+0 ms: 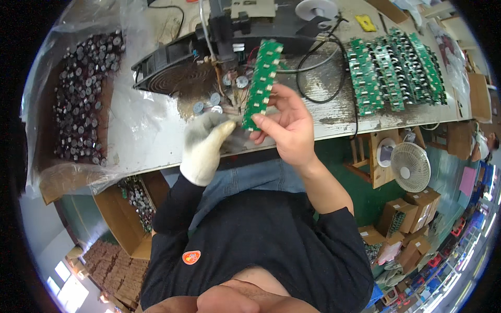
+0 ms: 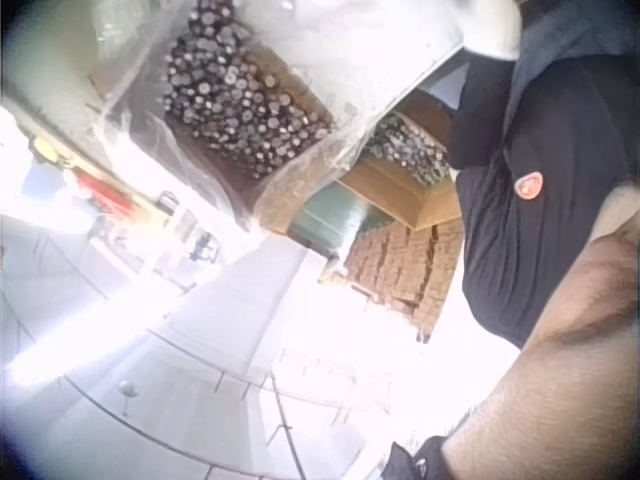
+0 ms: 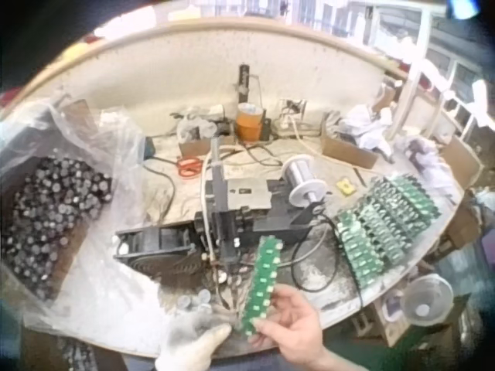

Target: The person solders wired electronic components onto circuit boards using a soldering iron and places completed boards into a box.

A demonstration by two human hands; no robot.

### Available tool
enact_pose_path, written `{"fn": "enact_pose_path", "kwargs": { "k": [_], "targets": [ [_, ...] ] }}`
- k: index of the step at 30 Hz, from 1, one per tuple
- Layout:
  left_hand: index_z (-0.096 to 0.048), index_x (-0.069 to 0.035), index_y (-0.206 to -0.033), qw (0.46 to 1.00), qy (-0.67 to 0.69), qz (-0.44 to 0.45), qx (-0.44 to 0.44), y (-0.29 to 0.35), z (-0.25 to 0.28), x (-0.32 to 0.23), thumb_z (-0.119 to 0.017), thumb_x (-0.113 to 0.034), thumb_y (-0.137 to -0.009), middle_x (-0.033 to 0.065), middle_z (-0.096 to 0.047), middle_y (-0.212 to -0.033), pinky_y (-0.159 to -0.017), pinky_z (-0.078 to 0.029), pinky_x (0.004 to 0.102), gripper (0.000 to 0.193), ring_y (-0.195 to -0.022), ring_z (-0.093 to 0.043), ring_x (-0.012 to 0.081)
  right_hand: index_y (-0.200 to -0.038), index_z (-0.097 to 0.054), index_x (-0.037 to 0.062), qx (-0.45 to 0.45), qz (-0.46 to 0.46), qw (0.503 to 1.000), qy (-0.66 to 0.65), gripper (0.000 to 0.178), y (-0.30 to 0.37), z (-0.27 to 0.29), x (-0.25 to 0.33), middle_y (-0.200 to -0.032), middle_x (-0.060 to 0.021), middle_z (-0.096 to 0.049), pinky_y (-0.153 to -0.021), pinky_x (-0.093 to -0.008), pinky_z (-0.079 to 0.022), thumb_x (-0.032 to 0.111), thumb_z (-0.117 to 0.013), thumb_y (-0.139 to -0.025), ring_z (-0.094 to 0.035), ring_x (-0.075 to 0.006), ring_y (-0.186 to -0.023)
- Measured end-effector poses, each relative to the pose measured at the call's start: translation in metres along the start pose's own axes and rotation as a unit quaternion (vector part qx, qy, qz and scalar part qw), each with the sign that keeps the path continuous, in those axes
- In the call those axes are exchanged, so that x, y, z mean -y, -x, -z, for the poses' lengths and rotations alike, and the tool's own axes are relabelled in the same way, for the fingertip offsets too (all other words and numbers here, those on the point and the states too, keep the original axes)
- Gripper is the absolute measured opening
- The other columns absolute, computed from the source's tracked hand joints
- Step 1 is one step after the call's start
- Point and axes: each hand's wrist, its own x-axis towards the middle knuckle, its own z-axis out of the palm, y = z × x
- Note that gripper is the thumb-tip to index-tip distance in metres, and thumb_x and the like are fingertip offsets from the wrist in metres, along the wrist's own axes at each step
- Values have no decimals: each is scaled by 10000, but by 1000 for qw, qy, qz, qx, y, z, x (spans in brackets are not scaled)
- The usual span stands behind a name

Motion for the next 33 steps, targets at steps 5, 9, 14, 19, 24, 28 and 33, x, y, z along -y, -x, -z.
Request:
{"fn": "enact_pose_path", "kwargs": {
  "k": [5, 9, 14, 19, 24, 28, 33],
  "targets": [
    [-618, -19, -907, 889, -370, -266, -46, 36, 14, 11, -761, -107, -705, 59, -596, -704, -602, -485, 304, 263, -615, -584, 185, -1314, -338, 17, 0, -115, 992, -59, 554, 27, 8, 9, -1053, -178, -573, -459, -281, -538, -81, -587, -828, -649, -219, -617],
    [-634, -164, -863, 741, -439, -487, -145, 38, 4, 33, -753, -74, -583, 40, -584, -869, -668, -476, 379, 318, -788, -583, 269, -1175, -362, 28, 39, -73, 992, -94, 474, 72, 3, -3, -1012, -155, -580, -519, -294, -550, -80, -625, -796, -650, -206, -699],
    [-657, -150, -914, 741, -409, -524, -92, 39, 4, 28, -731, -157, -616, 85, -615, -986, -752, -493, 394, 307, -906, -592, 316, -1055, -427, 27, 134, 97, 982, 96, 380, 106, -9, -18, -1000, -112, -581, -625, -233, -463, -21, -694, -788, -578, -125, -785],
    [-612, -40, -843, 910, -105, -400, 16, 63, 13, 12, -740, 42, -631, 115, -628, -890, -691, -485, 348, 261, -817, -607, 265, -1258, -431, -20, -11, 230, 958, 168, 400, 71, -37, -1, -1069, -86, -538, -785, -283, -448, 76, -569, -895, -533, -147, -902],
    [-595, 6, -907, 959, -49, -278, 10, 83, 51, -7, -777, -82, -683, 124, -644, -935, -761, -495, 329, 302, -862, -622, 205, -1004, -571, 11, 134, 11, 990, -41, 92, 52, -84, 1, -914, -47, -587, -647, -226, -497, 8, -491, -960, -586, -85, -735],
    [-550, 69, -1117, 937, -2, -335, -103, 88, 101, -5, -798, -75, -704, 149, -641, -978, -801, -516, 334, 503, -856, -629, 226, -919, -597, 10, 190, -10, 980, -62, 95, 21, -129, -29, -792, -12, -606, -613, -220, -490, 104, -592, -936, -584, -71, -683],
    [-546, 26, -1135, 976, 90, -200, 8, 62, 156, -14, -638, -277, -863, 112, -618, -992, -831, -446, 351, 417, -916, -581, 226, -853, -578, 6, 175, -98, 970, -140, 178, -16, -162, -59, -739, -56, -616, -538, -242, -489, 163, -626, -921, -586, -110, -576]
  ]
}}
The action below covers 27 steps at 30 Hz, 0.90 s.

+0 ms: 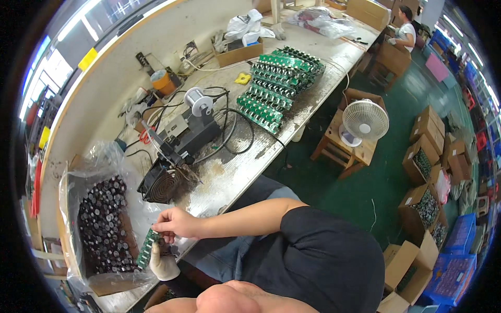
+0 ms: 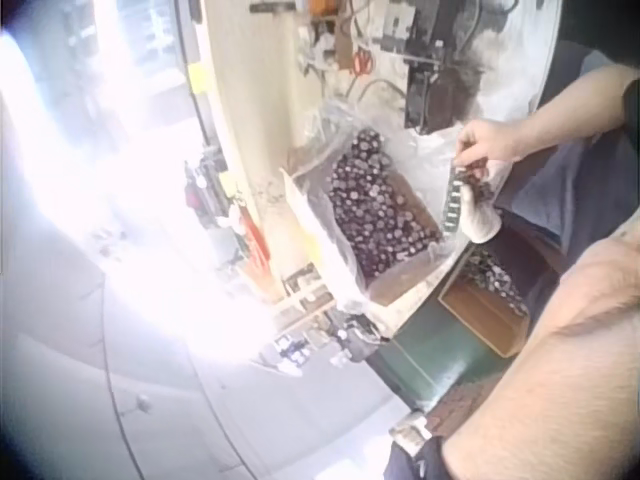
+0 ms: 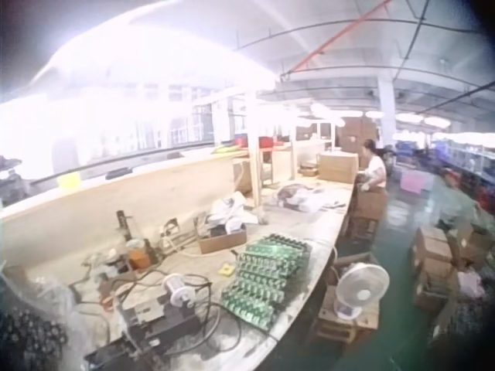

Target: The person solders wired electronic components onto circuit boards using a soldering iron and places completed boards into a box.

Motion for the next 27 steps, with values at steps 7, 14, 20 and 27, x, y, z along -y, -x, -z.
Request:
{"fn": "enact_pose_path", "kwargs": {
  "k": [7, 14, 20, 27],
  "targets": [
    [-597, -46, -1094, 983, 158, 85, 26, -38, 4, 6, -538, -353, -943, 50, -633, -954, -777, -453, 311, 347, -854, -578, 185, -833, -587, 67, -54, -115, 986, -111, 216, -49, 8, -21, -665, 3, -550, -448, -220, -360, 259, -596, -932, -467, -72, -503],
    [-489, -66, -1305, 985, 152, 81, 0, -52, 55, 19, -460, -328, -978, 36, -550, -1201, -936, -398, 311, 421, -1078, -521, 164, -745, -557, 8, -139, 227, 937, 226, 223, -67, -10, -50, -676, -43, -581, -562, -303, -428, 167, -667, -856, -521, -119, -610],
    [-501, -63, -1279, 982, 157, 100, 38, -57, 47, 17, -480, -347, -963, 35, -557, -1158, -919, -391, 310, 426, -1033, -520, 158, -809, -553, 55, -39, -41, 996, -72, 232, -67, -3, -33, -650, -8, -539, -410, -236, -357, 248, -601, -928, -480, -80, -471],
    [-500, -59, -1278, 981, 143, 131, 24, -58, 47, 11, -482, -348, -960, 38, -560, -1151, -922, -387, 311, 429, -1021, -524, 158, -751, -619, 43, -114, -21, 991, 64, 513, -61, -20, -26, -723, -26, -578, -682, -280, -385, 539, -590, -880, -498, -126, -705]
  ]
}}
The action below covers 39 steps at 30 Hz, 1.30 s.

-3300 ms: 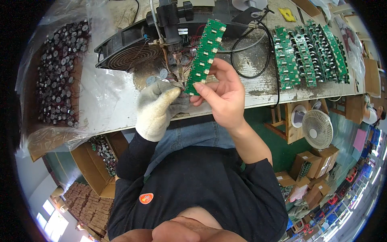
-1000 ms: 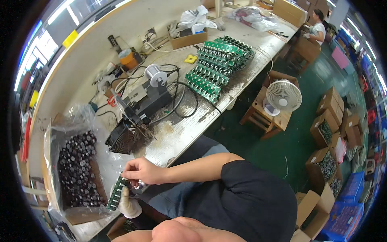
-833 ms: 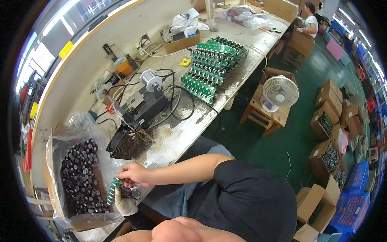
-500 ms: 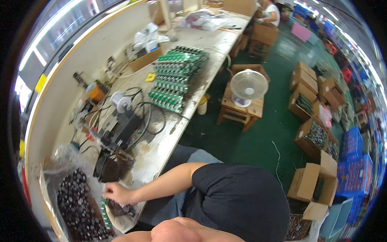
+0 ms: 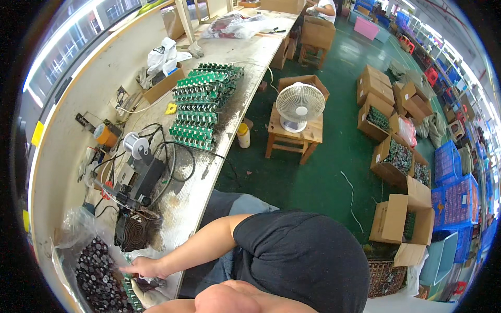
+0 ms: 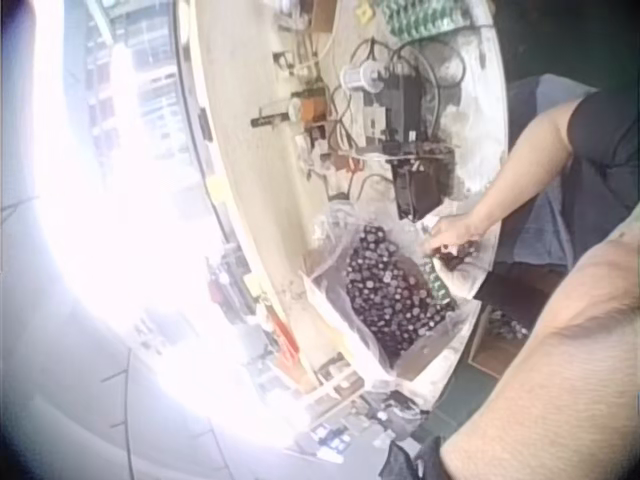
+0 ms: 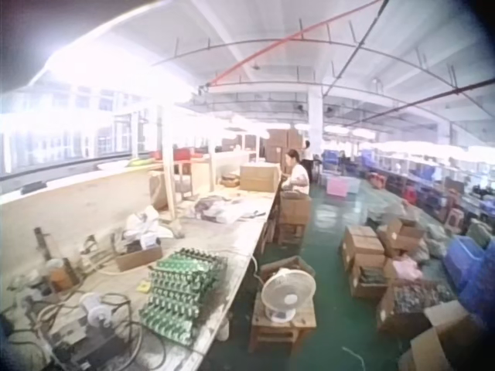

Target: The person solders wired electronic components onto circuit boards using a soldering iron and places completed boards into a box.

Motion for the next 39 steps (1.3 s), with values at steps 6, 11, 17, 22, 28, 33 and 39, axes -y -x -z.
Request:
{"fn": "enact_pose_path", "kwargs": {
  "k": [6, 11, 17, 22, 28, 33, 39],
  "targets": [
    [-499, -57, -1277, 999, -18, -9, -38, 7, 5, -15, -484, -348, -958, 40, -562, -1144, -925, -384, 311, 433, -1011, -527, 159, -837, -647, 31, 45, 22, 999, -12, 394, -13, -14, -14, -767, -27, -604, -663, -274, -417, 423, -656, -875, -521, -115, -721],
    [-557, -35, -1221, 999, -27, -1, 47, 27, -37, -26, -486, -308, -956, 67, -596, -1145, -936, -388, 326, 387, -1037, -542, 178, -994, -652, 41, 69, 25, 995, -72, 345, -17, -3, -20, -862, -29, -646, -676, -307, -453, 361, -674, -866, -573, -124, -764],
    [-602, -5, -1175, 972, -109, -184, -95, 30, -30, -10, -604, -62, -886, 85, -639, -1135, -923, -462, 324, 294, -1023, -603, 188, -1017, -651, 20, 77, -18, 990, -113, 224, -16, 2, -23, -951, -53, -668, -800, -293, -486, 207, -651, -895, -612, -131, -849],
    [-612, -42, -1134, 994, 59, -86, -30, 24, -21, -11, -620, -58, -854, 58, -662, -1049, -832, -498, 301, 281, -937, -625, 173, -940, -643, 52, 50, -101, 970, -213, 157, -13, 5, -26, -808, -17, -636, -658, -254, -466, 207, -627, -918, -593, -114, -726],
    [-639, 55, -1049, 945, -138, -266, -131, 22, -46, -13, -614, 1, -822, 120, -675, -1001, -802, -522, 324, 234, -879, -655, 220, -965, -656, 11, 79, -8, 991, -106, 214, -5, -8, -11, -890, -37, -669, -673, -241, -460, 215, -658, -901, -591, -93, -736],
    [-579, 45, -1161, 984, -21, -167, -52, 34, -30, -21, -574, -17, -856, 165, -636, -1109, -896, -493, 383, 311, -983, -627, 277, -848, -646, 55, 83, -115, 964, -223, 149, -16, -3, -17, -781, -3, -625, -592, -222, -421, 194, -653, -899, -524, -80, -635],
    [-584, 43, -1126, 954, -116, -241, -134, 26, -41, -12, -614, 22, -832, 160, -658, -1049, -894, -508, 385, 296, -970, -641, 278, -957, -639, 30, 33, -58, 989, -135, 208, -14, -9, -18, -856, -38, -647, -697, -261, -461, 219, -679, -880, -586, -113, -762]
  ]
}}
